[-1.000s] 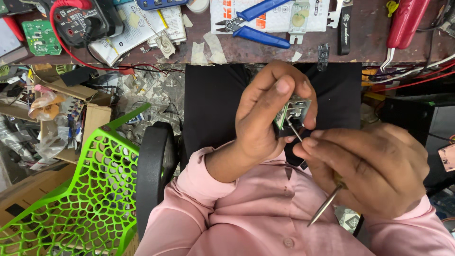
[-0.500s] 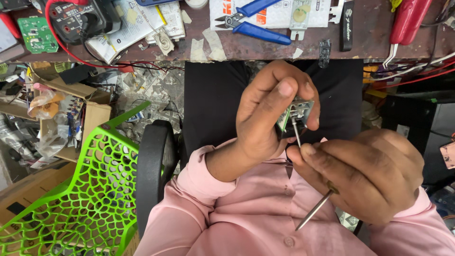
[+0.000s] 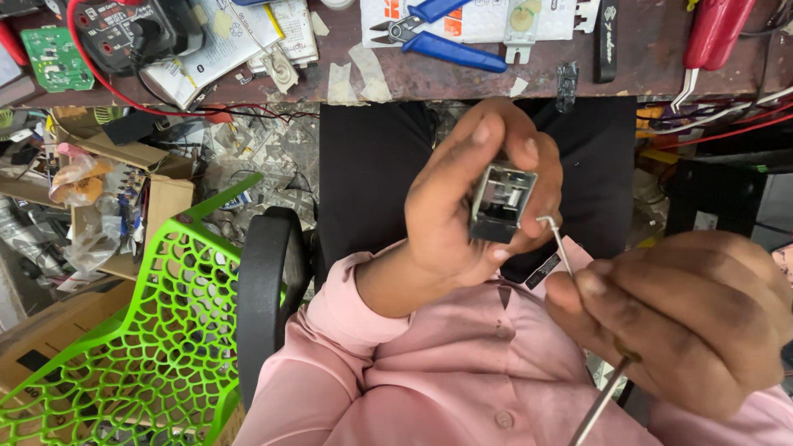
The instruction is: The person holds a small electrical relay/contactor component and uses a screwdriver to pry open and disassemble its casing, manipulating its internal parts by hand. They then pick up multimeter test probes and touch them to the component's terminals to test it, before continuing to handle and reassemble the parts.
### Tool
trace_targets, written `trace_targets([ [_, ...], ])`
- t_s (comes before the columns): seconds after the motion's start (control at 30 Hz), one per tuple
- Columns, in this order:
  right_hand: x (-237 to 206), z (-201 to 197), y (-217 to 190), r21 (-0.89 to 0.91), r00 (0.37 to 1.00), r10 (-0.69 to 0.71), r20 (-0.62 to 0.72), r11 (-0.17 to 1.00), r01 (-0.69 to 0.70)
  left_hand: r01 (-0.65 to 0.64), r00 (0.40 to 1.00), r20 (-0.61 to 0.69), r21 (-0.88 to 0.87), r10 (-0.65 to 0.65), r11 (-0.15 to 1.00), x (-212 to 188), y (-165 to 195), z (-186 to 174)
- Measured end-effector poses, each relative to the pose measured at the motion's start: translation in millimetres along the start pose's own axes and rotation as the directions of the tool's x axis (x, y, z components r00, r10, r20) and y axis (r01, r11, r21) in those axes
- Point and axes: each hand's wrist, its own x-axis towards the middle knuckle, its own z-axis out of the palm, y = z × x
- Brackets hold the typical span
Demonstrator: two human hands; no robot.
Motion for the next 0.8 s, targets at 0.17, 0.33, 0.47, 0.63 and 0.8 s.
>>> trace_targets([
  [0.17,-7,3,-2,0.001,1.000,-0.003,-0.001,1.000,0.003,0.066,0.998,0.030,-0.158,-0.063,0.985,-1,2,1],
  [0.33,-9,14,-6,-0.040,0.995,-0.008,-0.095,0.999,0.004,0.083,0.996,-0.007,-0.194,-0.086,0.977,0,3,3],
  [0.47,-6,15,-13,-0.075,0.996,0.028,-0.079,0.997,-0.034,-0.012,0.996,-0.094,0.015,0.013,1.000,-3,2,7],
  [0.63,-3,23,-12,-0.114,0.991,-0.045,-0.129,0.993,0.030,-0.088,0.989,-0.095,0.230,0.112,0.969,-10,5,11],
  [0.8,-2,33,-10,-0.180,0.975,-0.115,-0.192,0.980,0.080,-0.073,0.993,-0.070,0.272,0.095,0.960,-14,10,14],
])
